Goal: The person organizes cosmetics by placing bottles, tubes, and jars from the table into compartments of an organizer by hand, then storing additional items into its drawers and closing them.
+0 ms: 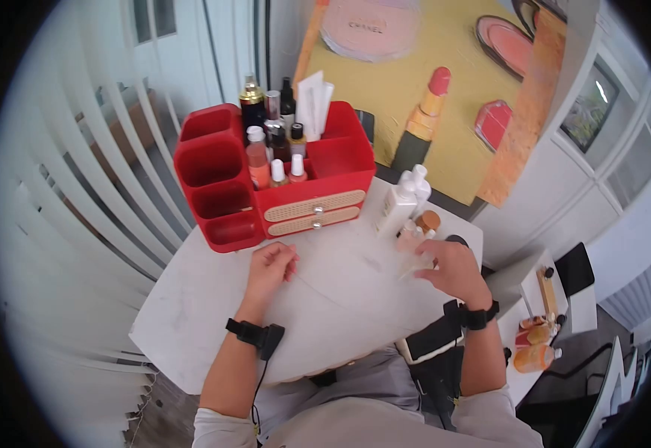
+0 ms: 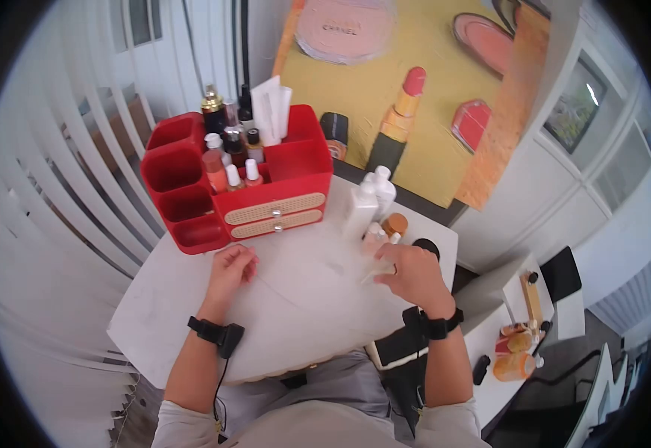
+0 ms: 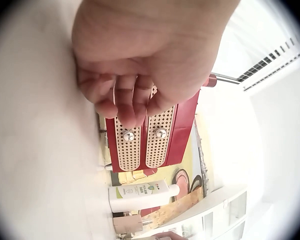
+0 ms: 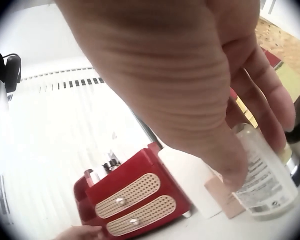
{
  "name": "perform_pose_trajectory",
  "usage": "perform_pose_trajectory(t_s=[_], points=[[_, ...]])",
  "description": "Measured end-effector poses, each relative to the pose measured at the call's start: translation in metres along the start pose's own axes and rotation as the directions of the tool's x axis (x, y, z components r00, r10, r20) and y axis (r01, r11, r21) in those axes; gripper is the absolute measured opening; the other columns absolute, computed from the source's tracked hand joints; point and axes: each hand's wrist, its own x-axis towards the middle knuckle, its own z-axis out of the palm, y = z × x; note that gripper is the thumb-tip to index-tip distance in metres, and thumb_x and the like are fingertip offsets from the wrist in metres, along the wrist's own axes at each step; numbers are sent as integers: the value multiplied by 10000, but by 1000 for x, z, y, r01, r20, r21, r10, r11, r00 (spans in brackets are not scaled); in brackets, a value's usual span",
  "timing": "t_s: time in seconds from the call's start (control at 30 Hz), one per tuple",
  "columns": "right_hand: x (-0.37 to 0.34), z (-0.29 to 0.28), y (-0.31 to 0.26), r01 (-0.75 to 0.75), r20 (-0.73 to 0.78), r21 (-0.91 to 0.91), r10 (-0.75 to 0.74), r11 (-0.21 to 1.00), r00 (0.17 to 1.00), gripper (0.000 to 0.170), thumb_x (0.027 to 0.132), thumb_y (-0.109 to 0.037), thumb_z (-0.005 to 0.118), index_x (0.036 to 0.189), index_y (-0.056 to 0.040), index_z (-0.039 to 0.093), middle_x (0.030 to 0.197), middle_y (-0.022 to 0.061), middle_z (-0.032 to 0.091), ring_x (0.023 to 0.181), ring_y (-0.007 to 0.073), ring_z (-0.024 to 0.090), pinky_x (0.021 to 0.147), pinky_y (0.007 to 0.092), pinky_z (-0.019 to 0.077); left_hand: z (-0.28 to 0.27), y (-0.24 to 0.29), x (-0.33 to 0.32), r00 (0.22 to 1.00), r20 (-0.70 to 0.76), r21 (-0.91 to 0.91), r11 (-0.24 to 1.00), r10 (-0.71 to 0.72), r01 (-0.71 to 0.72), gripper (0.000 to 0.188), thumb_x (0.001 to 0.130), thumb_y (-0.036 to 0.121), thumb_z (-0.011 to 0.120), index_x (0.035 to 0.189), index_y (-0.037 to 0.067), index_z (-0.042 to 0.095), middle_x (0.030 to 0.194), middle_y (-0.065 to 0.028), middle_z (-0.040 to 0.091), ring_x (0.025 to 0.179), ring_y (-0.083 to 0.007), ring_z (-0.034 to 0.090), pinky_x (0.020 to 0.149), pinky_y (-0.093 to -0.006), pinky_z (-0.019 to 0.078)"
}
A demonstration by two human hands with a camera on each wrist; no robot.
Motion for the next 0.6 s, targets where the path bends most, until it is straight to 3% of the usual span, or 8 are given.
perform_pose_trajectory(t_s=[0.03, 0.1, 0.17, 0.23, 0.3, 0.4, 0.47, 0.6], points=[[4, -10, -15, -11, 155, 145, -11, 989, 988, 416, 760, -240, 901, 1106, -95, 721, 819, 110, 695, 752, 257, 705, 715, 367, 553, -1, 0, -1, 1000, -20, 6, 1000, 6, -6, 301, 1042, 254, 662, 832, 41, 694, 664, -5, 625, 542, -75, 532, 513, -239, 406], [28, -22, -36, 41, 125, 261, -76, 965, 989, 397, 803, -178, 879, 1151, -91, 709, 800, 98, 696, 760, 221, 712, 689, 333, 546, 1, 1, -1, 1000, -8, -35, 999, 2, -2, 289, 1039, 244, 666, 843, 34, 698, 666, -7, 628, 542, -73, 530, 513, -239, 411], [63, -40, -60, 47, -82, 481, -8, 876, 997, 392, 833, -108, 853, 1182, -66, 679, 813, 98, 702, 753, 192, 701, 662, 322, 537, -1, 2, -1, 1000, -16, -40, 999, -2, 1, 294, 1043, 244, 663, 843, 30, 693, 665, -6, 626, 542, -74, 530, 515, -239, 408], [121, -36, -55, 330, -354, 366, -198, 870, 914, 395, 847, -44, 822, 1202, -41, 649, 854, 124, 709, 777, 198, 709, 689, 335, 546, 0, 2, -2, 1000, -6, 9, 1000, 6, -6, 297, 1051, 242, 654, 848, 28, 690, 663, -3, 622, 544, -72, 526, 517, -239, 404], [174, -38, -63, 379, -378, 332, -246, 864, 892, 355, 860, -61, 812, 1167, -25, 638, 913, 162, 725, 775, 273, 714, 724, 365, 558, 0, -3, 1, 1000, 4, 20, 1000, 21, -21, 303, 1055, 247, 652, 850, 27, 688, 665, -2, 621, 545, -70, 524, 519, -240, 403], [252, -21, -54, 302, -265, 252, -234, 919, 935, 373, 849, -112, 827, 1173, -73, 647, 953, 134, 684, 852, 250, 667, 787, 369, 545, 1, -5, -1, 999, 24, 36, 998, 46, -46, 323, 1063, 267, 647, 850, 27, 687, 669, 1, 620, 546, -67, 520, 516, -238, 398], [284, -8, -53, 349, -251, -52, -351, 936, 902, 396, 828, -128, 813, 1187, -71, 657, 1086, 173, 660, 1004, 359, 679, 880, 450, 555, -2, -2, -2, 999, 38, 33, 999, 16, -17, 359, 1074, 304, 635, 852, 28, 693, 679, 1, 623, 555, -63, 527, 493, -224, 382], [308, -2, -71, 214, -99, -193, -236, 958, 967, 429, 818, -171, 806, 1219, -106, 666, 1213, 192, 620, 1176, 393, 651, 961, 500, 557, -2, 5, 0, 999, 37, 47, 999, -6, 4, 365, 1078, 311, 626, 859, 29, 700, 681, 2, 623, 562, -61, 540, 478, -215, 373]])
